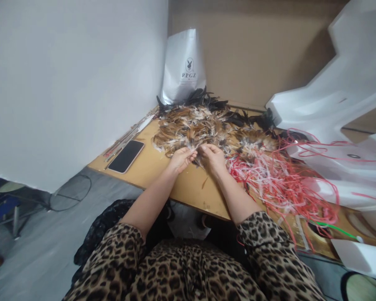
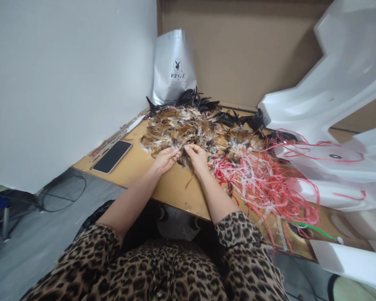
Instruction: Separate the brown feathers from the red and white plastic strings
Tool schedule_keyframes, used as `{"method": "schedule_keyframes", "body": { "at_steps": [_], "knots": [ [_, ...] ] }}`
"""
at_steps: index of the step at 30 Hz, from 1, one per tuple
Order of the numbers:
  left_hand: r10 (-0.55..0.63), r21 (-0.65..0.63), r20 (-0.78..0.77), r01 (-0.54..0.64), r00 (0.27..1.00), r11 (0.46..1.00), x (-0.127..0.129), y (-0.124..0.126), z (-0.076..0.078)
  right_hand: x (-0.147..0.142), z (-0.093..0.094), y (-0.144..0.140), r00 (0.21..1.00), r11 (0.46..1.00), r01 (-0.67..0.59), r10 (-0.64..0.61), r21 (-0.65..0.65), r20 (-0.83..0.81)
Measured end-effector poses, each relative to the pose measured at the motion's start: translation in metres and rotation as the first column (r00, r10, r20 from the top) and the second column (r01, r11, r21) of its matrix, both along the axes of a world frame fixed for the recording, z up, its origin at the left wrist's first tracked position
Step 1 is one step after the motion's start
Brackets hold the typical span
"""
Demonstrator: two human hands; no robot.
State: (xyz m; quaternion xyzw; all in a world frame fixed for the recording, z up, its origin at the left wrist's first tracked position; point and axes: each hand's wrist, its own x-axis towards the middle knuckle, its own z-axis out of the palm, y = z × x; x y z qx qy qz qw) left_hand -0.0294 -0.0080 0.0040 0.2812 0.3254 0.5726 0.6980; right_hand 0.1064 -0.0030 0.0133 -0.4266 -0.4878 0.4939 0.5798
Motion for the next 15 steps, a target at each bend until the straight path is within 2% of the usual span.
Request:
{"method": "schedule_keyframes", "body": {
  "at_steps": [4, 9, 13, 15],
  "knots": [
    [0.051, 0.077, -0.133, -0.041, 0.990, 0.996, 0.0035, -0.0014, -0.0014, -0.0044, 0.0034, -0.0017, 0.999, 0.998, -0.011, 0.009, -0.062, -0.031],
    [0.036, 0.091, -0.180, -0.020, 0.983, 0.996, 0.0052, -0.0033, -0.0006, -0.0038, 0.0008, -0.0001, 0.996, 0.994, -0.048, 0.041, -0.094, -0.076],
    [-0.043, 0.056, -0.221, 0.056, 0.974, 0.997, 0.0046, -0.0046, 0.0002, -0.0075, -0.0059, 0.0002, 0.999, 0.999, -0.033, 0.033, -0.013, 0.040],
    [-0.059, 0.054, -0.249, 0.075, 0.967, 0.996, 0.0041, -0.0045, -0.0008, -0.0078, -0.0026, 0.0007, 0.995, 0.999, -0.033, 0.030, 0.030, 0.094]
  ]
}}
